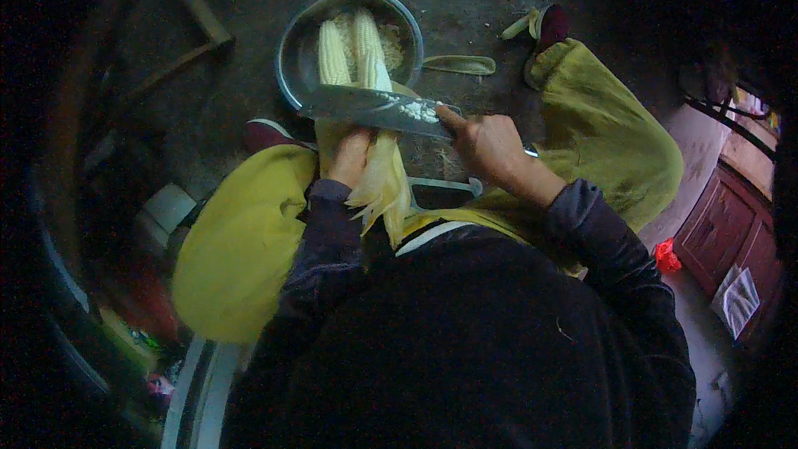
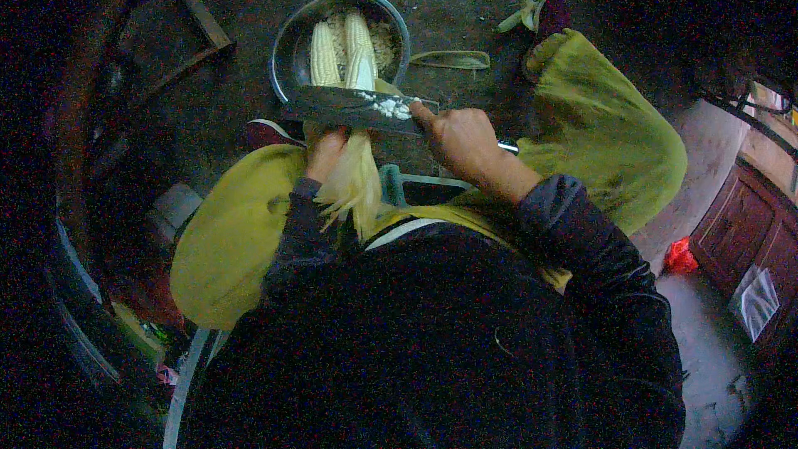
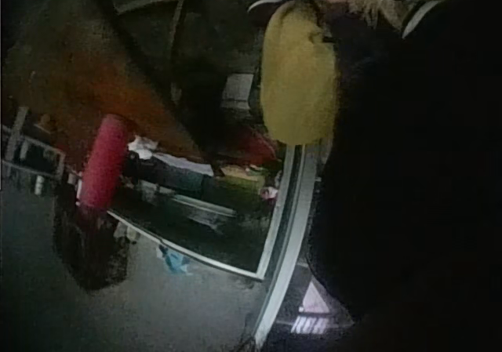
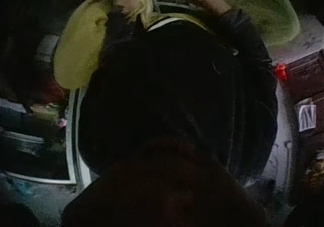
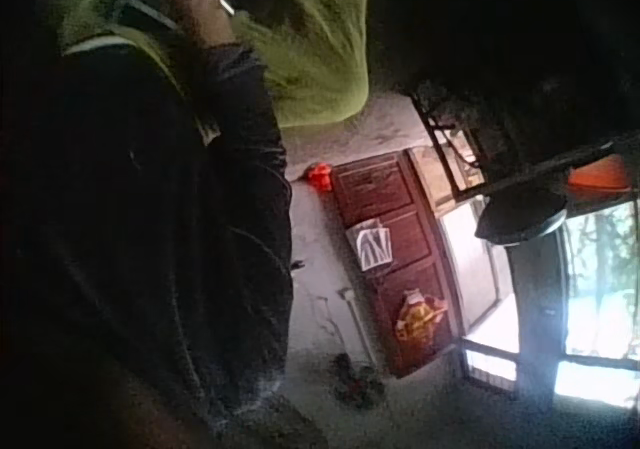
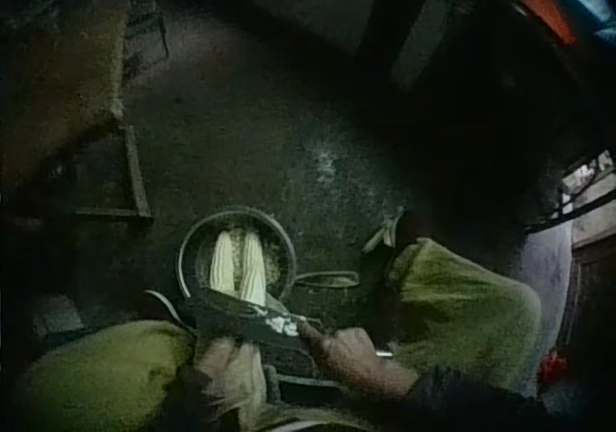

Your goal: The person sits on the floor and uses a knife to cut kernels off a corn cob into a metal bowl. After finishing, they stand up, move to the sink, and rinse their hands.

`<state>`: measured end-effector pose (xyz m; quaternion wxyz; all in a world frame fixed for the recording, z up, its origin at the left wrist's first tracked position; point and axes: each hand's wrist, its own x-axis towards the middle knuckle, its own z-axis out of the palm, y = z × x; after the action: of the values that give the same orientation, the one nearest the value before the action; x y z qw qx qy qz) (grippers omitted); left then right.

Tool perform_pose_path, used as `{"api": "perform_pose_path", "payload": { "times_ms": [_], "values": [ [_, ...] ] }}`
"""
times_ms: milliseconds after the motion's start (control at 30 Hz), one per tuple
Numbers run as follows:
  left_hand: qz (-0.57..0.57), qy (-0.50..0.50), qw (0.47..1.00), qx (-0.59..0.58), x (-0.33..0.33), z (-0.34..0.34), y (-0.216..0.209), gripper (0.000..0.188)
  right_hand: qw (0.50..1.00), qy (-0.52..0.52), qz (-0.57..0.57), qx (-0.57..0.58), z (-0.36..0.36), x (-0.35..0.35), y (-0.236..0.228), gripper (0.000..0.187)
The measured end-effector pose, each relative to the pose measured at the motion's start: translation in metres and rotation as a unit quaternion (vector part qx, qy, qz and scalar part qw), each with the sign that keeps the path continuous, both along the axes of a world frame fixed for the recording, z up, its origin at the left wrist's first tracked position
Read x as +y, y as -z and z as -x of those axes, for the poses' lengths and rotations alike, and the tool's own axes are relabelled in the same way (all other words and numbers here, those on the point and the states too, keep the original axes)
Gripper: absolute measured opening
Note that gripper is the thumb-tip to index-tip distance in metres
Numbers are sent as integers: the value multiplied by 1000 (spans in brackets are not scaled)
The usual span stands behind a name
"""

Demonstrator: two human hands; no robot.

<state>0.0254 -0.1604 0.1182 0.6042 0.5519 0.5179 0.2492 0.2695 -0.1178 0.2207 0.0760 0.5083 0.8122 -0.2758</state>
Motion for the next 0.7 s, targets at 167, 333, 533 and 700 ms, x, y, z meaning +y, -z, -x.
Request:
{"api": "perform_pose_path", "payload": {
  "times_ms": [167, 333, 533, 700],
  "values": [
    [35, 33, 997, 55, -14, 21, 25, 37, 1000, -30, -3, 10, -12, -7, -24, 48],
    [74, -23, 997, 29, -6, 18, 37, 34, 1000, -19, -23, -3, -19, -15, -16, 49],
    [80, -29, 995, 51, 7, 1, 30, 29, 998, -3, -59, 3, -1, -9, -3, 40],
    [114, -35, 990, 69, 6, -27, 15, 26, 996, 24, -87, -11, 28, -3, 5, 31]
  ]
}}
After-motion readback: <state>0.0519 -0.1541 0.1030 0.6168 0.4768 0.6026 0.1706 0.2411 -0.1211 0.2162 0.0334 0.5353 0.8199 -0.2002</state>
